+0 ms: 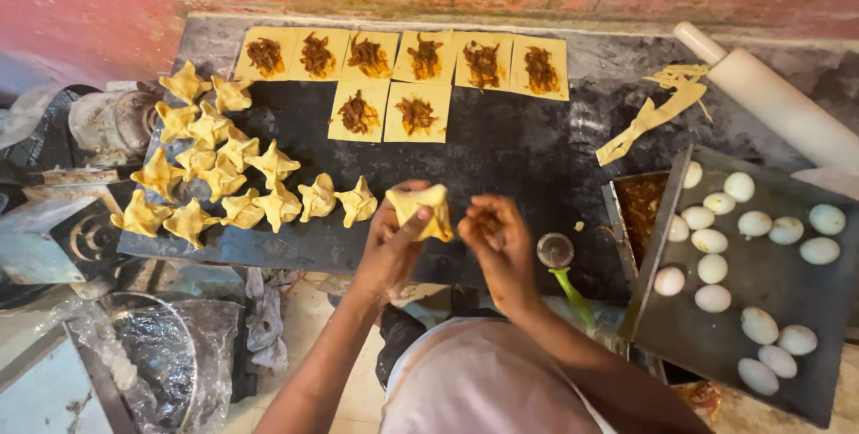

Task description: The person folds squares of dough containing a brown filling into star-shaped pouches on a workbench, occasionally placing a boiled egg inside the dough before closing it by hand.

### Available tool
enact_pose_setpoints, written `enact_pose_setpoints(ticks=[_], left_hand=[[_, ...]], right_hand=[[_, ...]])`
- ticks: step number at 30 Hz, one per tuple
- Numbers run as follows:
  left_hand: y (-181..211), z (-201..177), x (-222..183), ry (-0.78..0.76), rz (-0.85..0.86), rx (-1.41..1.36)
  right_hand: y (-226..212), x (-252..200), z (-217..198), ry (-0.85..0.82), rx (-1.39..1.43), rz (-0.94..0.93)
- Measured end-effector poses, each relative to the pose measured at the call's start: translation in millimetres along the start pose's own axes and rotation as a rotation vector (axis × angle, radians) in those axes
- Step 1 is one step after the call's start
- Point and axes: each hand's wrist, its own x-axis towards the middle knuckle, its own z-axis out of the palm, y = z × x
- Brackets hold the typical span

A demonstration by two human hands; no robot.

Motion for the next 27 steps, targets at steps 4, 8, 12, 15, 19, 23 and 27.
enact_pose_setpoints(ticks=[4,8,12,15,19,23,27], left_hand=[[-3,4,-1,-0.004,0.026,-0.164],[1,5,-7,-0.025,0.056,-0.214],[10,-8,-13,-0.021,0.081,-0.173],[24,-26,-12,-0.02,0.051,-0.163],[41,-55,-8,0.18,-0.014,-0.088],[46,-83,-10,0.281,-0.065,-0.087],[61,-119,-27,0.326,-0.051,-0.057]], right_hand=[[6,-7,20,-0.047,-0.156,-0.067],[9,1,32,-0.068,-0.305,-0.229],[1,14,26,-0.218,-0.406,-0.176],[-12,35,33,-0.35,-0.407,-0.03],[-31,49,52,-0.389,-0.332,0.053],[-17,31,84,-0.488,-1.003,-0.781],[3,49,116,-0.705,-1.075,-0.937]])
